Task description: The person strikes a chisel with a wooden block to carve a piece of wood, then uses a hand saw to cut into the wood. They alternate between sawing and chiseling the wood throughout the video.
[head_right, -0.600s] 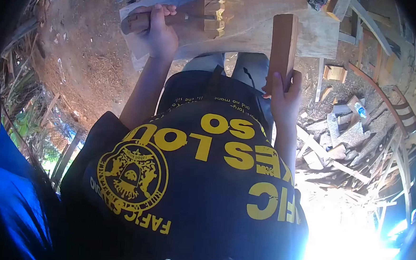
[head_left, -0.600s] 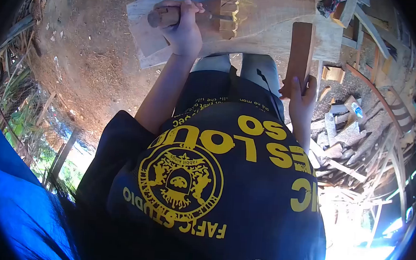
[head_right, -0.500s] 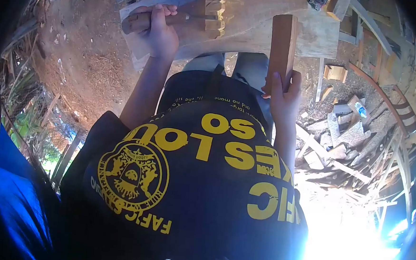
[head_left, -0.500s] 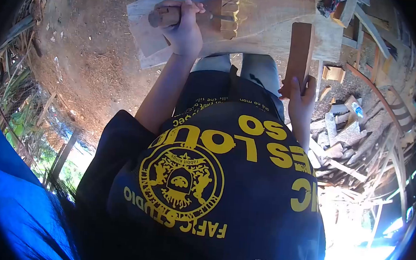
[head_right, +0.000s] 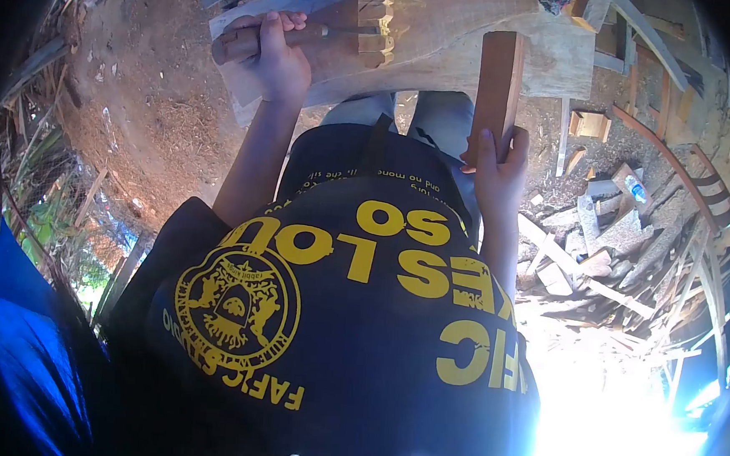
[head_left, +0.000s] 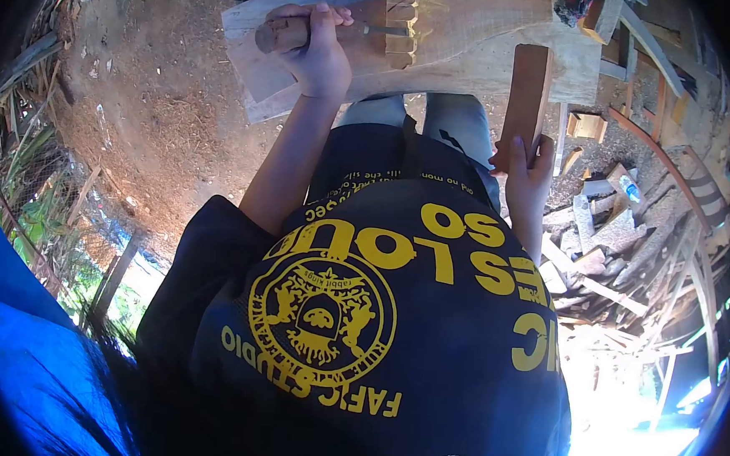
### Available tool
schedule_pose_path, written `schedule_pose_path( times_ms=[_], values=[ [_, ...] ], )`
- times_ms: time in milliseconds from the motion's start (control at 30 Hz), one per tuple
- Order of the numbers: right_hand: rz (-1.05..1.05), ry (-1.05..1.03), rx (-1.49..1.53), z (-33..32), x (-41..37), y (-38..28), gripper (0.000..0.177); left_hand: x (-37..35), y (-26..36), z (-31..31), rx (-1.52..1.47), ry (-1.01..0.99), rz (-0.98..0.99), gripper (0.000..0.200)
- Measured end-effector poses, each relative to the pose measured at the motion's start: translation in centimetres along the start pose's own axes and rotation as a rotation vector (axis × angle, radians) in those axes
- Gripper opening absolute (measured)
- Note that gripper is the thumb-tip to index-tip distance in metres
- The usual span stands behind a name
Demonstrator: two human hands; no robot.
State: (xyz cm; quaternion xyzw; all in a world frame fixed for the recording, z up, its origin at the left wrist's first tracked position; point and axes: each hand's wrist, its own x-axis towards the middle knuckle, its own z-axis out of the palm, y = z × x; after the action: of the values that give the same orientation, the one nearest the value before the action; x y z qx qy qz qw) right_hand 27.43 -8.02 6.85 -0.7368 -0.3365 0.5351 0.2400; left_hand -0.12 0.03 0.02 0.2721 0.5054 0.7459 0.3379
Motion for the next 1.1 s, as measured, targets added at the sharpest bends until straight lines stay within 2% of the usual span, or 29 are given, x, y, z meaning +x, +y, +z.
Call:
schedule_pose_path(
  times_ms=[800, 1100],
  values=[
    [-0.022, -0.014, -0.014, 0.4, -0.2, 0.1, 0.023, 0.4, -1.2, -0.7, -0.042, -0.061, -0.031, 0.024],
    [-0.026, -0.021, 0.021, 0.7, 0.3, 0.6, 0.023, 0.4, -0.7, 0.3, -0.142, -0.007, -0.03, 0.025]
  ],
)
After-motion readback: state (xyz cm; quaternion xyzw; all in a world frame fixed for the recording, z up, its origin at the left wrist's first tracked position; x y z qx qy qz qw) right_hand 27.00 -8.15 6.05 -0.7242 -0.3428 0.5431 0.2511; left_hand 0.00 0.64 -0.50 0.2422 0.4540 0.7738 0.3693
